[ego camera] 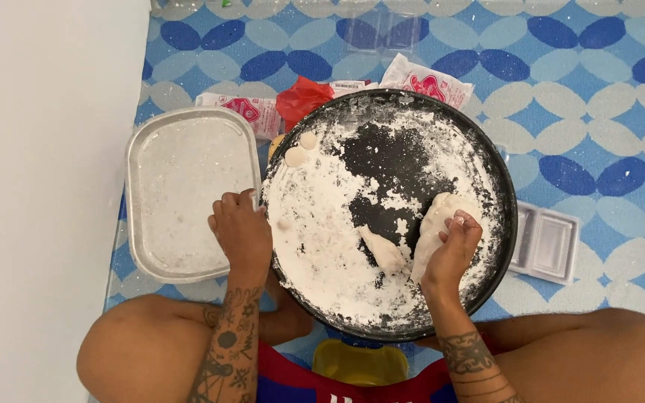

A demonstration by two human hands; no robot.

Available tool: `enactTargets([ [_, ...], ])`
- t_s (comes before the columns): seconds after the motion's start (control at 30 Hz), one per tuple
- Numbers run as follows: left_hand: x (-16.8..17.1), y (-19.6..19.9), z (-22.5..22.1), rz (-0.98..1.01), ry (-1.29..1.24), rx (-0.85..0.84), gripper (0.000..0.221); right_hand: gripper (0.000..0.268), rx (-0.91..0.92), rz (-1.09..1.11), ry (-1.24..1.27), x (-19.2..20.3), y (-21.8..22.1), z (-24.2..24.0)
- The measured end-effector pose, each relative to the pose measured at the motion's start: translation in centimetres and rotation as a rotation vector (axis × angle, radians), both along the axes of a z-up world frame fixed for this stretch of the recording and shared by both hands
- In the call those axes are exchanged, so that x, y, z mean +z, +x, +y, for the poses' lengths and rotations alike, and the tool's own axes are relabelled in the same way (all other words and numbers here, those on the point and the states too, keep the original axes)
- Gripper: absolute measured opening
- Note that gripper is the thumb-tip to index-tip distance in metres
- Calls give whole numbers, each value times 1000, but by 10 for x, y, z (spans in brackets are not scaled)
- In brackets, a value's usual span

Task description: A person sits on the floor and pinches off small pieces of dough, rolling them into balls on a floured tray.

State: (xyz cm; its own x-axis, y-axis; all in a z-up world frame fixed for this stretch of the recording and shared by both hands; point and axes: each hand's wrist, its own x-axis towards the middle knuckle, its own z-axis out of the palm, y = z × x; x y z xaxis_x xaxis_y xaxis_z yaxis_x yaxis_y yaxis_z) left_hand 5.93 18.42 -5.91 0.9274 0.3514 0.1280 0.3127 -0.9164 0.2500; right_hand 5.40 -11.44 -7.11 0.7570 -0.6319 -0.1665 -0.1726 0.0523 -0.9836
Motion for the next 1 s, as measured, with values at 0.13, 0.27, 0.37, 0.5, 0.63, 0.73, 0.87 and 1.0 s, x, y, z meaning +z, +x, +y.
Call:
enactTargets([
  [0.13,-7,2,5,24,-61,22,25,27,2,-1,-3,-1,0,0],
  [0.27,-34,8,-3,196,-91,-98,25,24,19,13,-9,2,-2,2],
  [0.37,-73,11,-11,180,-80,-195,32,23,33,17,-11,3,-2,3],
  [0.5,-64,20,-37,104,-61,-226,41,24,59,27,17,-3,-2,2],
  [0.63,-94,35,-51,106,-59,-287,37,24,50,-2,43,13,-2,9],
  [0.73,-117,41,-57,118,-88,-317,37,21,57,17,47,23,-3,12],
  [0.87,-89,47,-76,72,-282,-227,27,23,233,85,-19,34,-5,11],
  [1.0,-46,40,-114,83,-764,-175,31,19,461,8,114,19,-6,9],
])
